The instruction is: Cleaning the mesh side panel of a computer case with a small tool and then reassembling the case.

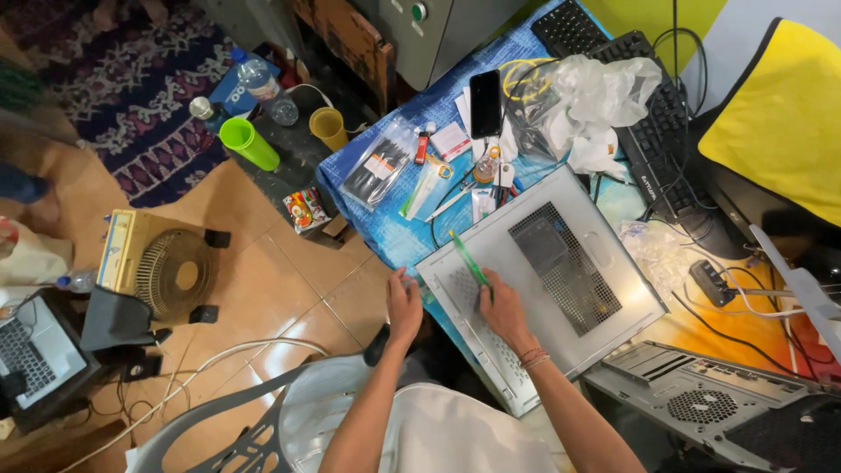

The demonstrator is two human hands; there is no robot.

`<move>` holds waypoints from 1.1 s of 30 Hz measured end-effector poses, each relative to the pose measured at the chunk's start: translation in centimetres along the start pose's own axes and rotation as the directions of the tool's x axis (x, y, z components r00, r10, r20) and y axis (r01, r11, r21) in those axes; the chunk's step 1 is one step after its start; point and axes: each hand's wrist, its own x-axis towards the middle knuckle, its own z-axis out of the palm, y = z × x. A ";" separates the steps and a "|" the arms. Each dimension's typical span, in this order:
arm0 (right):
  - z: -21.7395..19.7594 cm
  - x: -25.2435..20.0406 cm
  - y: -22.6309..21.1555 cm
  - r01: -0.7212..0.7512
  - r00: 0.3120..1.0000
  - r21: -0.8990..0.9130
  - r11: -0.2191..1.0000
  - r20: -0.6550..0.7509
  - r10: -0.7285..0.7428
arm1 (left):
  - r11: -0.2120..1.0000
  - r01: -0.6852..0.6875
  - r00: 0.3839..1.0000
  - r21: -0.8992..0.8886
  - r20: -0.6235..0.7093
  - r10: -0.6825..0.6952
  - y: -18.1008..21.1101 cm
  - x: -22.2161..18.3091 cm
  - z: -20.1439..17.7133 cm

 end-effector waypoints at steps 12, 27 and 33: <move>2.1 -7.4 4.0 0.048 0.990 -0.011 0.999 0.135 -0.046 | 0.905 0.179 0.983 -0.385 0.113 -0.146 -3.3 -4.5 3.1; 0.9 -21.2 13.9 -0.211 0.945 -0.095 0.973 0.234 0.228 | 0.863 0.430 0.865 -0.266 0.396 -0.309 -13.4 -13.6 9.6; 0.2 -26.6 16.7 -0.371 0.905 -0.018 0.928 0.219 0.366 | 0.920 0.385 0.849 -0.072 0.419 -0.322 -13.6 -16.6 10.9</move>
